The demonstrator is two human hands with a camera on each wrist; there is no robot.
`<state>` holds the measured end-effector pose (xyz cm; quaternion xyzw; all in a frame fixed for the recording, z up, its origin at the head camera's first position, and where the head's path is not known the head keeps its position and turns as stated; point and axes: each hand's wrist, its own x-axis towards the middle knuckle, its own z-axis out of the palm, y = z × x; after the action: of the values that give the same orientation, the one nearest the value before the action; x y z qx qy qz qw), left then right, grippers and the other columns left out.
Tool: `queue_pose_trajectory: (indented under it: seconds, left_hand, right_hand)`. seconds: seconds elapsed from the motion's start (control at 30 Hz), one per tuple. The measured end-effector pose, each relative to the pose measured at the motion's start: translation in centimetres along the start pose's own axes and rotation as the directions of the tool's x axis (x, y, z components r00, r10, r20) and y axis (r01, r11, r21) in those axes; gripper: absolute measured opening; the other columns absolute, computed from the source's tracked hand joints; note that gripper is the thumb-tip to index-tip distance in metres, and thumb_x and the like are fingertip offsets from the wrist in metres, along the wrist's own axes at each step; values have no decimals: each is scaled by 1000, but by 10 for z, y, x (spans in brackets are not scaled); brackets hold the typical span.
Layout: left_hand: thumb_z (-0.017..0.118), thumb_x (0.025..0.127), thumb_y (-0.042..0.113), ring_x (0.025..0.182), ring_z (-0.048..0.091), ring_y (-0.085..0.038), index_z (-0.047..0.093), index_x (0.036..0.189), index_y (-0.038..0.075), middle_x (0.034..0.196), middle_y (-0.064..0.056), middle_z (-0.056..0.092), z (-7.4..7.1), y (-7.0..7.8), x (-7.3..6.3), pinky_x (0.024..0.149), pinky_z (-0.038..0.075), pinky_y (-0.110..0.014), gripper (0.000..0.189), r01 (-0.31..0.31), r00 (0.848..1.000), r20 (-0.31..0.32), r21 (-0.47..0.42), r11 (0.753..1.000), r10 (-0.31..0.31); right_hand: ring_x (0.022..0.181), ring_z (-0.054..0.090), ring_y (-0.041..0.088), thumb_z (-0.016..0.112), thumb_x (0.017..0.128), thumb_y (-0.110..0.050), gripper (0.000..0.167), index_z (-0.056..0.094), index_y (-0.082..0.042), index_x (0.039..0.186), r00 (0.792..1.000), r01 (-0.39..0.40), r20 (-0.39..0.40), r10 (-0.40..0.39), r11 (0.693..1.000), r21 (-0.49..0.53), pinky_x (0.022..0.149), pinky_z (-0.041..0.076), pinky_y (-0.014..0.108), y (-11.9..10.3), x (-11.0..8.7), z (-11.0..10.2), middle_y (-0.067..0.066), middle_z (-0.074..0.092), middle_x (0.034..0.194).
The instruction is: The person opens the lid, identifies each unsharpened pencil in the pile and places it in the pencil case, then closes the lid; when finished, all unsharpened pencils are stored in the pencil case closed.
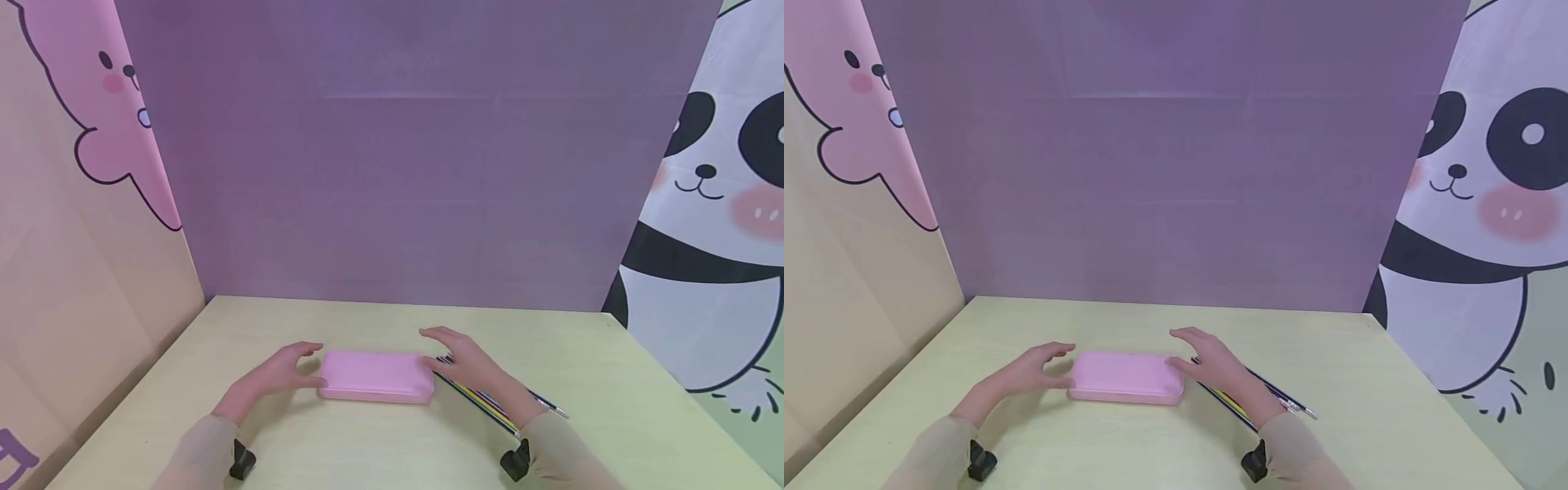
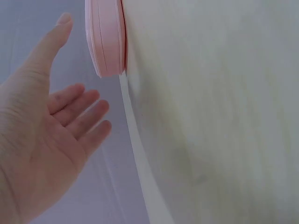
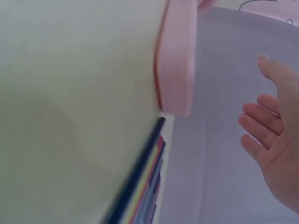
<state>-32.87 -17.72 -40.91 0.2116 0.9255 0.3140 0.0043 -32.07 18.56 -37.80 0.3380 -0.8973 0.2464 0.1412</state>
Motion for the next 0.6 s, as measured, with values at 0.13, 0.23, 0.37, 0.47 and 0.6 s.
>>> queue_pose_trajectory:
  seconds: [0.13, 0.23, 0.37, 0.47, 0.6]
  left_hand:
    - [79, 73, 36, 127, 45, -36, 42, 138, 0, 139, -18, 47, 2, -1, 2, 106, 38, -50, 83, -19, 999, 27, -10, 1000, 19]
    - [80, 73, 34, 128, 44, -37, 40, 139, -2, 140, -19, 45, 4, 0, 4, 107, 37, -51, 85, -30, 999, 33, -18, 999, 31]
    - [82, 71, 33, 130, 41, -37, 36, 141, -2, 143, -20, 42, 5, 3, 5, 109, 34, -52, 91, -19, 998, 53, -56, 998, 22]
    - [83, 69, 33, 132, 39, -36, 33, 142, -2, 145, -19, 40, 7, 3, 6, 111, 32, -51, 95, -2, 998, 70, -84, 996, 8]
    - [84, 68, 32, 134, 37, -35, 33, 143, -2, 145, -17, 40, 10, 4, 6, 112, 30, -51, 97, 15, 996, 84, -108, 994, -6]
  right_hand:
    - [124, 51, 26, 64, 89, -26, 49, 52, -8, 133, 998, -29, 48, 27, 999, 33, 98, 47, 45, -3, 2, 10, 6, 56, 132]
    - [123, 52, 24, 64, 89, -30, 49, 53, -10, 133, 997, -42, 63, 38, 998, 49, 97, 48, 44, -6, 3, 16, 4, 57, 132]
    - [119, 56, 24, 65, 88, -33, 49, 56, -8, 129, 999, 11, 46, -13, 999, 43, 98, 47, 43, -10, 6, 24, 5, 60, 127]
    - [115, 58, 26, 66, 88, -29, 47, 58, -4, 126, 997, 68, 46, -69, 997, 25, 97, 48, 43, -11, 9, 31, 8, 62, 123]
    - [113, 59, 26, 66, 88, -24, 43, 59, -2, 124, 991, 112, 69, -114, 993, 30, 98, 48, 43, -13, 15, 38, 10, 64, 120]
